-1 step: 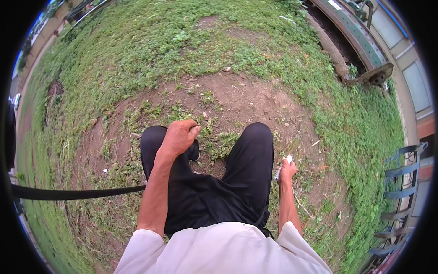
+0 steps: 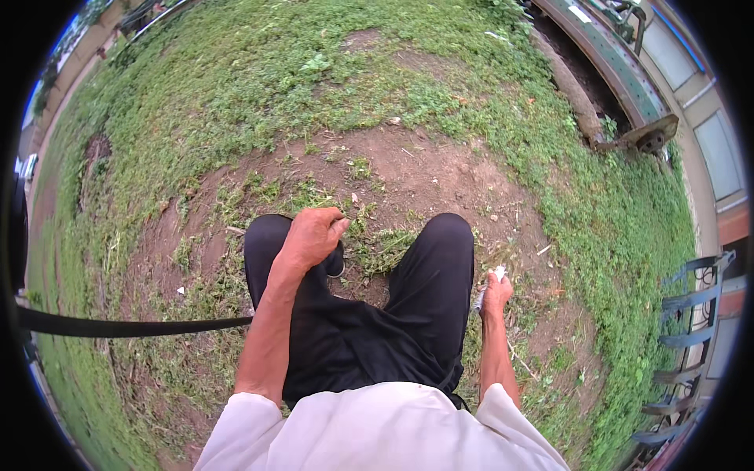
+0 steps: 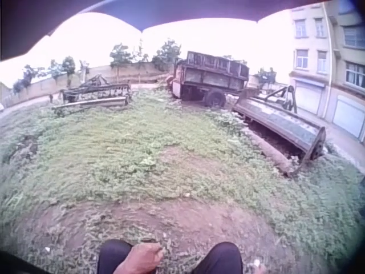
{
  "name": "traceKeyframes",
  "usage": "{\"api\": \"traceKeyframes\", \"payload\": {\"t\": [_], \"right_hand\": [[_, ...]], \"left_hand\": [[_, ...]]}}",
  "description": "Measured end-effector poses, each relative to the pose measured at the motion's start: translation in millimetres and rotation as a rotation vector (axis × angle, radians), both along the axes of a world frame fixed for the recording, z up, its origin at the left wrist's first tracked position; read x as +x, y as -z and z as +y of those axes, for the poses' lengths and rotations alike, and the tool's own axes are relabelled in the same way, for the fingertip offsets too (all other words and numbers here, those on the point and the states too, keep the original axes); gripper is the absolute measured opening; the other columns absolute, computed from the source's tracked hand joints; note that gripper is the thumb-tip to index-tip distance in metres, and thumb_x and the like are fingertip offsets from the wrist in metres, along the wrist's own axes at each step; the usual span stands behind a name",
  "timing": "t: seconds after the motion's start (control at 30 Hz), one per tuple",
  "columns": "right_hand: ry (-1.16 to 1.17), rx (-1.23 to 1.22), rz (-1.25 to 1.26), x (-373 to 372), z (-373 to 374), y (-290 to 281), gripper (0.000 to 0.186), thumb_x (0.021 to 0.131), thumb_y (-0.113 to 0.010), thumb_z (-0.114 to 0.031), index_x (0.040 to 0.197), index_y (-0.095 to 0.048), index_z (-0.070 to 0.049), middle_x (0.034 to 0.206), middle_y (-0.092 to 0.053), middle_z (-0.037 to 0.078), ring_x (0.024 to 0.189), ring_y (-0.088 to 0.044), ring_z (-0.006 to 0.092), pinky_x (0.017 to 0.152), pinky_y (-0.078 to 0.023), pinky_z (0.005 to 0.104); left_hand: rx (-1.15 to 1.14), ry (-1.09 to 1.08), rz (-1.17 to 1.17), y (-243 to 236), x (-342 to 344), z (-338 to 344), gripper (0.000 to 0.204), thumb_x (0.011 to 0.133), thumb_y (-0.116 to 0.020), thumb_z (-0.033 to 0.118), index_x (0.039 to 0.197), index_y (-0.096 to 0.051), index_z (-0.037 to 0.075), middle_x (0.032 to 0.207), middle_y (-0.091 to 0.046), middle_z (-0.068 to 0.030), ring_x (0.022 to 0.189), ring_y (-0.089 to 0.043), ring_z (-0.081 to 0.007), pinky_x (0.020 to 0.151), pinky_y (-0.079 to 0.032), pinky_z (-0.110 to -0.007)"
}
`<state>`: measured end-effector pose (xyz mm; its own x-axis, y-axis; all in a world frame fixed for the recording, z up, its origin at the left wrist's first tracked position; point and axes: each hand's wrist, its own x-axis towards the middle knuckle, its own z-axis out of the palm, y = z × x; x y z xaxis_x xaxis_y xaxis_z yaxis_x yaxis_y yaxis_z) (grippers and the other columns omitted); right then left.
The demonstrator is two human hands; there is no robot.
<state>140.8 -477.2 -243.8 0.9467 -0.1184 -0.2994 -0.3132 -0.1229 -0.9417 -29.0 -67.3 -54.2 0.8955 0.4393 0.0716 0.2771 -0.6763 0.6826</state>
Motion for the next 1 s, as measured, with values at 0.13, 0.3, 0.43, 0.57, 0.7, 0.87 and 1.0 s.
{"api": "traceKeyframes", "payload": {"t": [0.13,0.3,0.43,0.57,0.7,0.87,1.0], "right_hand": [[-0.125,-0.065,-0.133,19,40,-70,0.028,0.088,-0.067,-0.013,0.112,-0.06,0.001,0.081,-0.059,0.001,0.059,-0.055,0.0099,0.047,-0.047,0.0269],[-0.268,-0.065,-0.504,29,73,-163,0.036,0.087,-0.066,-0.007,0.12,-0.055,0.003,0.081,-0.059,0.001,0.058,-0.054,0.009,0.049,-0.046,0.0248],[-0.401,0.001,-0.499,-14,112,-232,0.042,0.086,-0.066,-0.004,0.124,-0.052,0.003,0.08,-0.058,0.002,0.057,-0.054,0.0088,0.049,-0.045,0.0249],[-0.489,-0.136,-0.51,-35,127,-200,0.052,0.084,-0.068,-0.005,0.131,-0.05,0.003,0.079,-0.056,0.001,0.055,-0.053,0.0078,0.049,-0.046,0.0235],[-0.46,-0.026,-0.529,-43,130,-207,0.053,0.083,-0.068,-0.005,0.131,-0.05,0.004,0.082,-0.056,0.002,0.057,-0.054,0.0083,0.05,-0.048,0.0239],[-0.466,0.049,-0.433,-37,130,-207,0.043,0.083,-0.067,-0.005,0.123,-0.052,0.003,0.081,-0.055,0.001,0.057,-0.054,0.0084,0.05,-0.048,0.0243],[-0.453,0.135,-0.367,-30,129,-205,0.033,0.083,-0.069,-0.007,0.111,-0.056,0.0,0.076,-0.054,0.0,0.055,-0.054,0.0075,0.049,-0.047,0.0241]], "left_hand": [[0.051,0.015,0.06,7,-21,-2,0.021,0.087,-0.066,0.023,0.089,-0.069,0.002,0.078,-0.067,-0.0195,0.077,-0.065,-0.0396,0.069,-0.051,-0.047],[0.045,0.054,0.107,12,-28,-27,0.023,0.086,-0.066,0.026,0.089,-0.07,0.004,0.079,-0.067,-0.022,0.08,-0.065,-0.0412,0.071,-0.051,-0.049],[-0.1,0.221,0.061,10,-38,-48,0.024,0.087,-0.066,0.023,0.096,-0.07,0.001,0.083,-0.068,-0.0217,0.081,-0.066,-0.0408,0.072,-0.052,-0.047],[-0.379,0.243,-0.142,-19,-43,-57,0.025,0.09,-0.065,0.02,0.103,-0.068,-0.002,0.086,-0.071,-0.019,0.077,-0.07,-0.0297,0.069,-0.053,-0.038],[-0.428,0.214,-0.211,-67,-34,-53,0.024,0.09,-0.066,0.019,0.103,-0.068,-0.001,0.086,-0.07,-0.0183,0.078,-0.07,-0.0305,0.069,-0.053,-0.037],[-0.233,0.779,-0.017,-65,-28,-107,0.021,0.087,-0.066,0.021,0.097,-0.069,0.003,0.086,-0.07,-0.0178,0.084,-0.067,-0.036,0.074,-0.053,-0.043],[-0.285,1.201,0.154,-53,-27,-195,0.023,0.085,-0.065,0.022,0.097,-0.068,0.003,0.087,-0.069,-0.0189,0.085,-0.067,-0.0382,0.072,-0.052,-0.047]]}}
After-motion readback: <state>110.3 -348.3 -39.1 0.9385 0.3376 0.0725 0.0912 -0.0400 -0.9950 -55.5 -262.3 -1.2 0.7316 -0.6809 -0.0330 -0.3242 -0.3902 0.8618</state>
